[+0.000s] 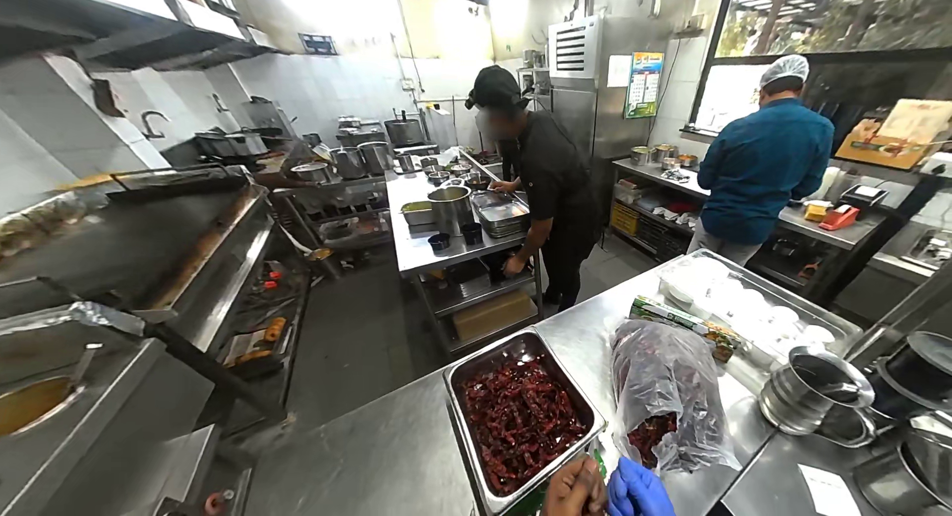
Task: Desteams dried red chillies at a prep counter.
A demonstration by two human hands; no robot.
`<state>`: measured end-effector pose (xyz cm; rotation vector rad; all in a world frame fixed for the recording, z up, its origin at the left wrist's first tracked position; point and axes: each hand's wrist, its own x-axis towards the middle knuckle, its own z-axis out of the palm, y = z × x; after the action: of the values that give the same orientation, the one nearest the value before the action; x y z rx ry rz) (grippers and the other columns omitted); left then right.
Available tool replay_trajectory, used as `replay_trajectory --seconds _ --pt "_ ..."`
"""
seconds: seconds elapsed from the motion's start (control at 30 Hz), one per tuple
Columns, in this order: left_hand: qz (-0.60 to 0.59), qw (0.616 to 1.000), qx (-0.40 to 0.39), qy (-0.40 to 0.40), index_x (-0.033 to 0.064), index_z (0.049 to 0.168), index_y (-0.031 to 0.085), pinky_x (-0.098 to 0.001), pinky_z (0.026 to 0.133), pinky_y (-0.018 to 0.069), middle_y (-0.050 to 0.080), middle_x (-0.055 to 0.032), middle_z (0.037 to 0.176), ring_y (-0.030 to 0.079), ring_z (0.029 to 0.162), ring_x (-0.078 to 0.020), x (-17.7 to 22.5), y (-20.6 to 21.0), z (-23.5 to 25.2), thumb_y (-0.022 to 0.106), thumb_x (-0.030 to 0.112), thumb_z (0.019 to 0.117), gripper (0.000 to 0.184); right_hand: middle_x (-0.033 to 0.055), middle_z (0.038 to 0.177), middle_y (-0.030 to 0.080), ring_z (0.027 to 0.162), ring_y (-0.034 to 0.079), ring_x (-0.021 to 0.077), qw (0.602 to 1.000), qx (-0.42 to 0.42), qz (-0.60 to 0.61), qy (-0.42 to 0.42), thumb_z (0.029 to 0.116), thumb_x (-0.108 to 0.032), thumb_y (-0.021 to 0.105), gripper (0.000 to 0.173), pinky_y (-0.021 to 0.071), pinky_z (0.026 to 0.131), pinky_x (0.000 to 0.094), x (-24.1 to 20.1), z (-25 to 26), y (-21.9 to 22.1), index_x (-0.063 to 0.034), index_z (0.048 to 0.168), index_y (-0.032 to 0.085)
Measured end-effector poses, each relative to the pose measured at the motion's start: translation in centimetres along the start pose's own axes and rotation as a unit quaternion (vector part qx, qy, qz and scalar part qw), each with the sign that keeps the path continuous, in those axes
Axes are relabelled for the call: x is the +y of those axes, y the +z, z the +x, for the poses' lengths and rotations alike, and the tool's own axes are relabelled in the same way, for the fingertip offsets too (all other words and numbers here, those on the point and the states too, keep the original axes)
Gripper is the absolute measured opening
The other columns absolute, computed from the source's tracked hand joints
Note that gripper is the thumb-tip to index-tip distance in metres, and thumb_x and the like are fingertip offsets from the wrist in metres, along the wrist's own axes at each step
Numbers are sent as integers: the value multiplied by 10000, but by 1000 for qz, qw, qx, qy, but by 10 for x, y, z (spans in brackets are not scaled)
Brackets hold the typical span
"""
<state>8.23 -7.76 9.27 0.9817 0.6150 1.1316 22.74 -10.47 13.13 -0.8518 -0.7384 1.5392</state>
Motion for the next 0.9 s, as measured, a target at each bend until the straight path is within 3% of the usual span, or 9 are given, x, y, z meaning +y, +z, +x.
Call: replay_trajectory --seconds 0.13,0.33,0.4,0.43,0.5,0.53,0.6,0.73,0.9 --pt "78 996 40 -35 42 888 652 -225 463 411 554 -19 655 471 510 -83 12 -2 5 452 306 1096 390 -12 567 463 504 453 92 999 -12 -17 -26 1071 -255 461 408 418 506 263 40 21 -19 -87 713 560" --pt "231 962 137 -46 54 1037 689 -286 520 393 523 -23 686 443 554 -123 39 -35 15 499 250 1076 276 61 743 576 678 551 152 995 -32 -97 22 1043 -228 552 265 497 662 315 46 17 -31 -27 890 632" --pt "373 911 169 -48 132 1234 679 -392 661 513 650 -76 900 597 734 -203 41 -55 16 496 347 1074 325 91 868 680 769 648 188 977 -19 -207 46 1018 -260 625 240 564 732 353 51 18 -41 -34 1060 692" --pt "464 866 178 -60 172 1415 585 -465 843 575 684 -99 1154 676 976 -240 42 -65 16 501 402 1065 428 49 1047 727 914 700 165 950 -11 -308 50 995 -329 657 330 597 834 354 54 18 -48 -115 1245 689" --pt "598 777 191 -51 77 1615 286 -618 1121 412 414 -242 1564 463 1402 -412 39 -89 13 579 414 1021 744 -18 1485 565 1316 566 123 854 -21 -518 44 966 -523 606 695 478 1111 397 59 17 -64 -250 1580 426" --pt "636 744 202 -33 31 1616 256 -657 1146 357 329 -297 1598 379 1448 -478 36 -103 11 625 388 992 808 5 1561 496 1406 495 153 822 -21 -569 30 967 -555 579 744 419 1169 442 61 16 -72 -244 1610 369" --pt "651 730 210 1 25 1559 394 -627 1144 381 422 -273 1551 435 1420 -449 40 -121 4 622 338 997 682 -9 1466 593 1325 571 135 818 4 -574 19 982 -536 569 618 472 1122 424 59 13 -92 -246 1524 517" --pt "634 737 204 114 43 1084 758 -517 952 555 731 -134 1121 694 1070 -290 37 -132 -27 589 187 988 242 -56 1141 741 1068 687 70 818 79 -569 -35 1030 -405 548 327 570 971 358 39 7 -131 -220 1205 753" --pt "603 746 215 183 26 1081 760 -326 868 602 754 -86 1000 727 904 -141 16 -118 -55 590 100 960 222 26 1166 732 1120 678 198 688 86 -691 -205 1001 -183 607 263 535 998 456 6 32 -149 -154 1230 731"
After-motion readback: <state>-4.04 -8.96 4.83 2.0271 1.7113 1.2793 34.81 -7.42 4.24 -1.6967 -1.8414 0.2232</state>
